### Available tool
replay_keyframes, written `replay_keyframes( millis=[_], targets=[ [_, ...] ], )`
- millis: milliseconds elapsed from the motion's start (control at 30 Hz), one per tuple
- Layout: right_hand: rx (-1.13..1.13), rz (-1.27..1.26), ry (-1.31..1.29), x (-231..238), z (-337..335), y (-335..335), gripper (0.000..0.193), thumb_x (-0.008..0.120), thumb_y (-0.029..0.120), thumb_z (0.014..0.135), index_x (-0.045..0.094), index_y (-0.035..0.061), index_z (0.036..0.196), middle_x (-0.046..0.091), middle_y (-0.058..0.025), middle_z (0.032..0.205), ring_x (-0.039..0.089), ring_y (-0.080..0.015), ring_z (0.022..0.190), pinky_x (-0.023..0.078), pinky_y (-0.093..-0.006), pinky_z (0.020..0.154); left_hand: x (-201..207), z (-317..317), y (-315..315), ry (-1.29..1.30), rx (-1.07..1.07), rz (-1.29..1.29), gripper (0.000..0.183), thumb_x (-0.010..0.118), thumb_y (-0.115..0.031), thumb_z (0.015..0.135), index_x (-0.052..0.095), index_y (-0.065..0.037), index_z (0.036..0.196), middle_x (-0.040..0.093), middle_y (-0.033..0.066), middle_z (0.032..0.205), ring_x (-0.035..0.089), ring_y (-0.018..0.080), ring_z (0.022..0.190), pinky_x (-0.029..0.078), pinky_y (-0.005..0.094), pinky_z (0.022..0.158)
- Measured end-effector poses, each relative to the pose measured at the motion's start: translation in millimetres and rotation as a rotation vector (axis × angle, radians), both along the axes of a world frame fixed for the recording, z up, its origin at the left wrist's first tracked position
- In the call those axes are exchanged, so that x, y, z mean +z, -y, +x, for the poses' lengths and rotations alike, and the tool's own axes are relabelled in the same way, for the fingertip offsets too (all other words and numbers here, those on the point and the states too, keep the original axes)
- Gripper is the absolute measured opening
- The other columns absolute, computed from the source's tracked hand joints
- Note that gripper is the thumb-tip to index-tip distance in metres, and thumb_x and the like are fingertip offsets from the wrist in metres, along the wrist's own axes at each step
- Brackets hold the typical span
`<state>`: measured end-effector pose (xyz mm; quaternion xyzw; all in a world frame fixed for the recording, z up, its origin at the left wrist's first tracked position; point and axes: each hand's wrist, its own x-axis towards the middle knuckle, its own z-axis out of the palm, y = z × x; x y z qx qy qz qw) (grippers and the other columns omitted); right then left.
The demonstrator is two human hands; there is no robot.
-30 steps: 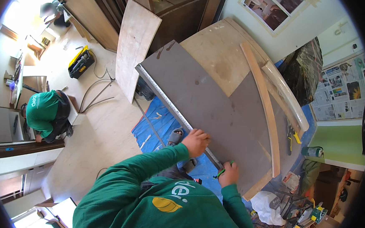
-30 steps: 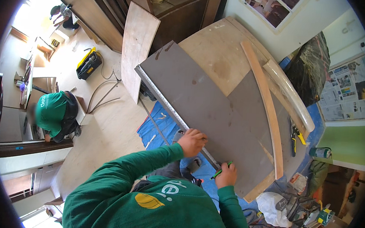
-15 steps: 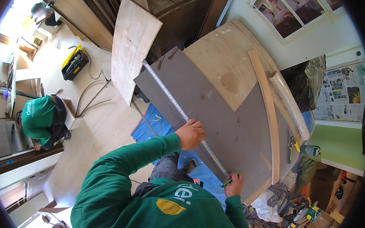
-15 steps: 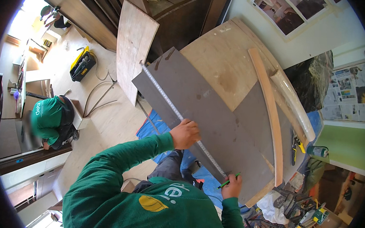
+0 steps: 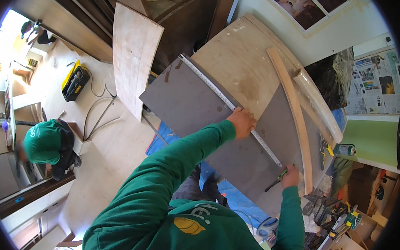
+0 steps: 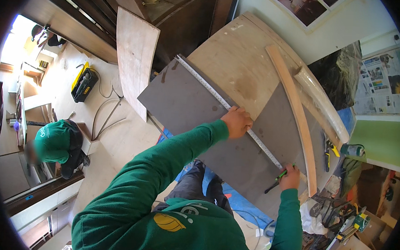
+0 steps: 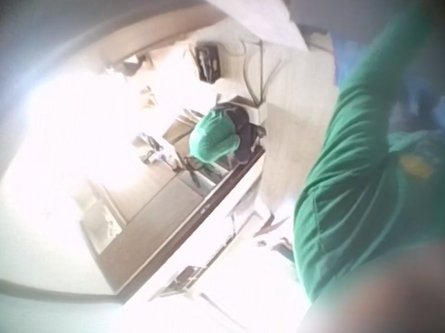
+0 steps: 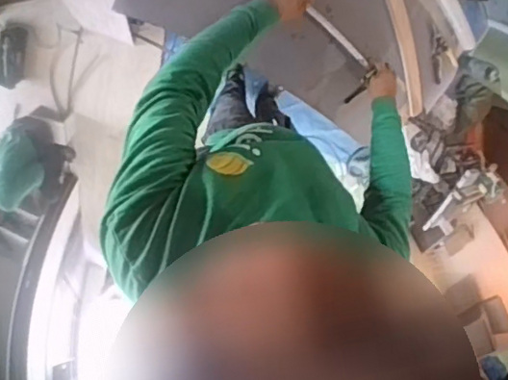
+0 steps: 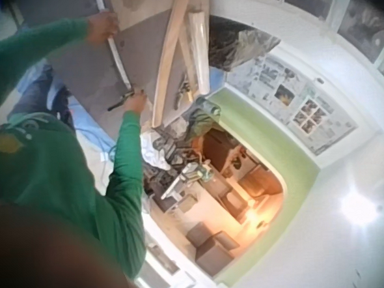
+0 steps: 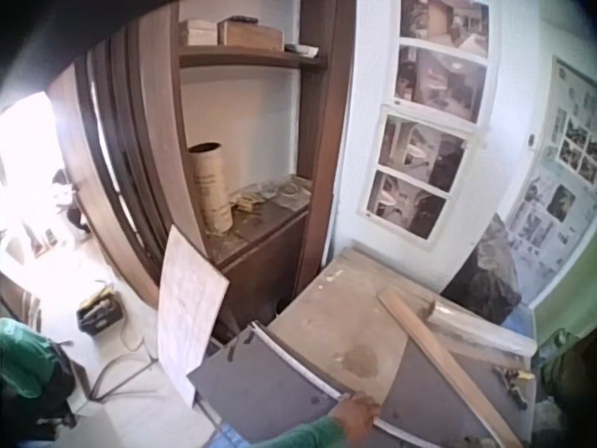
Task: The person measures and marks a grey tile sheet using a tape measure, pencil, and straight edge. They then use tin snips to cut along the marked line. Finally, the person fits the cut tile piece into a wall cavity.
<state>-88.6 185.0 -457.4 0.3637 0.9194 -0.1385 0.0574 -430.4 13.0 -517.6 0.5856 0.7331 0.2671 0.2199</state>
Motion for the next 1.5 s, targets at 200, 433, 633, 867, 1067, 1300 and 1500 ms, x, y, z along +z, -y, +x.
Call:
replay_keyframes(
  millis=[200, 433, 633, 867, 1067, 1300, 1500],
  targets=[
    [-0.022, 0.011, -0.021, -6, -12, -7, 0.022, 0.068, -0.006, 0.072, 0.063, 0.0116, 0.085, 0.063, -0.017, 0.096, 0.058, -0.0446, 0.094, 0.047, -0.0534, 0.078, -2, -6, -6, 0.042, 0.039, 0.031, 0.013, 0.061, -0.017, 0.09, 0.074, -0.018, 0.093, 0.065, 0.0015, 0.105, 0.052, 0.0253, 0.116, 0.037, 0.0441, 0.101],
    [-0.003, 0.037, -0.049, -10, -3, -10, 0.021, 0.068, -0.005, 0.074, 0.064, 0.0116, 0.086, 0.063, -0.0169, 0.096, 0.058, -0.0444, 0.094, 0.047, -0.0532, 0.079, -6, 6, -5, -0.006, 0.101, 0.242, 0.006, 0.068, -0.013, 0.083, 0.072, -0.018, 0.086, 0.059, 0.0045, 0.11, 0.051, 0.0291, 0.117, 0.036, 0.0454, 0.103],
    [0.012, 0.053, -0.097, -14, -2, -16, 0.021, 0.067, -0.005, 0.074, 0.064, 0.0118, 0.087, 0.063, -0.0165, 0.097, 0.058, -0.0442, 0.095, 0.047, -0.053, 0.08, -8, 8, -6, 0.001, 0.126, 0.308, 0.006, 0.071, -0.014, 0.081, 0.07, -0.018, 0.086, 0.058, 0.0058, 0.111, 0.051, 0.0301, 0.121, 0.035, 0.0467, 0.105],
    [0.003, 0.039, -0.097, -16, -4, -19, 0.024, 0.065, -0.007, 0.074, 0.064, 0.0117, 0.088, 0.064, -0.0163, 0.098, 0.058, -0.0446, 0.096, 0.047, -0.0528, 0.08, -7, 6, -8, -0.005, 0.127, 0.281, 0.009, 0.073, -0.015, 0.082, 0.071, -0.019, 0.09, 0.058, 0.0053, 0.112, 0.05, 0.0297, 0.122, 0.034, 0.0461, 0.106],
    [0.028, 0.01, -0.077, -17, -2, -24, 0.023, 0.066, -0.007, 0.074, 0.064, 0.0113, 0.088, 0.064, -0.0166, 0.099, 0.058, -0.0448, 0.096, 0.047, -0.053, 0.08, -6, 4, -10, -0.013, 0.131, 0.265, 0.008, 0.074, -0.016, 0.083, 0.071, -0.019, 0.09, 0.058, 0.0046, 0.112, 0.05, 0.0289, 0.123, 0.033, 0.0456, 0.107],
    [0.032, 0.014, -0.091, -20, -1, -27, 0.018, 0.068, -0.002, 0.077, 0.065, 0.0108, 0.089, 0.065, -0.0172, 0.099, 0.058, -0.045, 0.095, 0.048, -0.0529, 0.08, -6, 4, -10, -0.013, 0.142, 0.285, 0.008, 0.075, -0.017, 0.082, 0.071, -0.019, 0.09, 0.058, 0.0045, 0.112, 0.05, 0.0284, 0.122, 0.033, 0.0456, 0.107],
    [0.035, 0.033, -0.13, -19, -2, -28, 0.013, 0.069, 0.002, 0.08, 0.065, 0.0102, 0.089, 0.066, -0.0175, 0.099, 0.059, -0.0446, 0.094, 0.048, -0.0531, 0.079, -5, 5, -11, -0.011, 0.152, 0.315, 0.006, 0.073, -0.015, 0.081, 0.071, -0.017, 0.086, 0.059, 0.0034, 0.109, 0.05, 0.0267, 0.12, 0.033, 0.0441, 0.107]
  ],
)
